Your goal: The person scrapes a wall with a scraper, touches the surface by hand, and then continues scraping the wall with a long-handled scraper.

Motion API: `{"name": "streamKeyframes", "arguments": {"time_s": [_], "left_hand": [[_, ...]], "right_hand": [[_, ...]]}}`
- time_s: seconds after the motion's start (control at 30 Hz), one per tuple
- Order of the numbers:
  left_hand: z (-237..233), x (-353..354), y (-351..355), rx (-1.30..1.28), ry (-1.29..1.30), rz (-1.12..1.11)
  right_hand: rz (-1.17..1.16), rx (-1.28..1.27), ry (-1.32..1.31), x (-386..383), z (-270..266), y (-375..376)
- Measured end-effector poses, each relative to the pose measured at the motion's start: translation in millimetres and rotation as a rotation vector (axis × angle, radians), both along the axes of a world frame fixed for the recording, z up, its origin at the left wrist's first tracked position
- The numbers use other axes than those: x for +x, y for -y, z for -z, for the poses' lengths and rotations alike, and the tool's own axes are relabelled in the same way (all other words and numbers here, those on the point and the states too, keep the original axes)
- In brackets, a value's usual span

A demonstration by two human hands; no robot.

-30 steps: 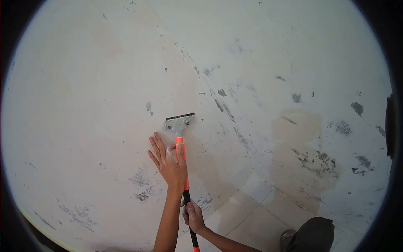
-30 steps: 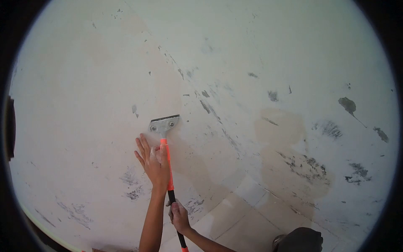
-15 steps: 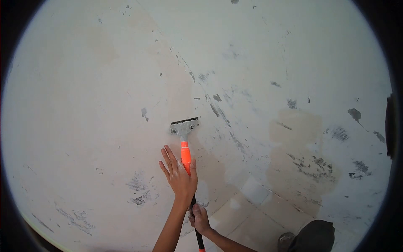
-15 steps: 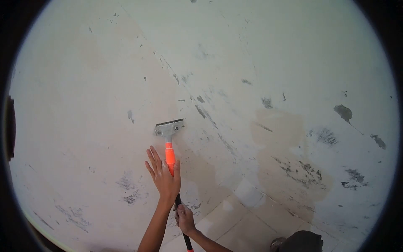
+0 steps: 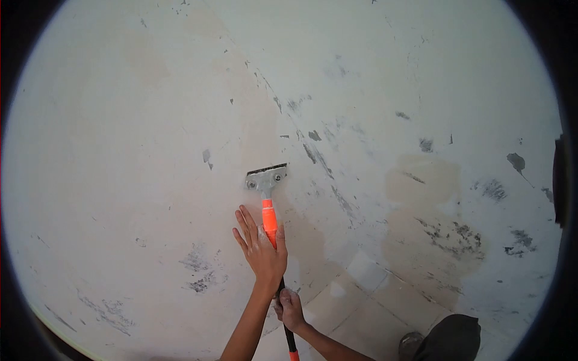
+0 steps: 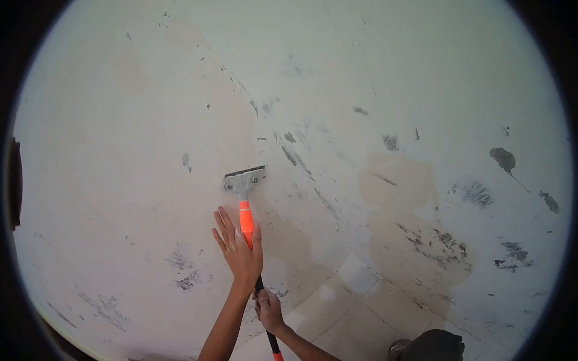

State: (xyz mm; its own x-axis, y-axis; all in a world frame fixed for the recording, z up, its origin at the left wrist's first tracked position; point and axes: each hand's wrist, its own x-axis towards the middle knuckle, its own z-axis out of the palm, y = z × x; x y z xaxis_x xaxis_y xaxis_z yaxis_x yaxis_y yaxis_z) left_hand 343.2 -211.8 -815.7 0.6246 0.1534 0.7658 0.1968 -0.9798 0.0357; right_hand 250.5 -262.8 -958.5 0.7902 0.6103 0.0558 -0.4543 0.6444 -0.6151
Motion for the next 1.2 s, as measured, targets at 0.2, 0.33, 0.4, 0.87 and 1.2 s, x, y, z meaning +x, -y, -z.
{"name": "streamKeyframes", "arguments": {"time_s": [0.2, 0.33, 0.4, 0.87, 1.2], "left_hand": [[-12, -1, 2, 0.034, -0.053, -0.018], [-21, 16, 2, 0.064, -0.036, -0.024], [-20, 18, 1, 0.072, -0.046, -0.027], [-23, 36, 6, -0.020, 0.100, 0.033], [-12, 7, 7, -0.021, -0.064, -0.037]], "right_hand": [[0.045, -0.011, 0.025, 1, -6, 0], [0.036, -0.001, 0.061, 20, -13, 1], [0.018, 0.019, 0.052, 25, -11, 5], [0.075, -0.010, 0.136, 41, -18, 8], [0.011, -0.001, 0.071, 18, 1, 11]]}}
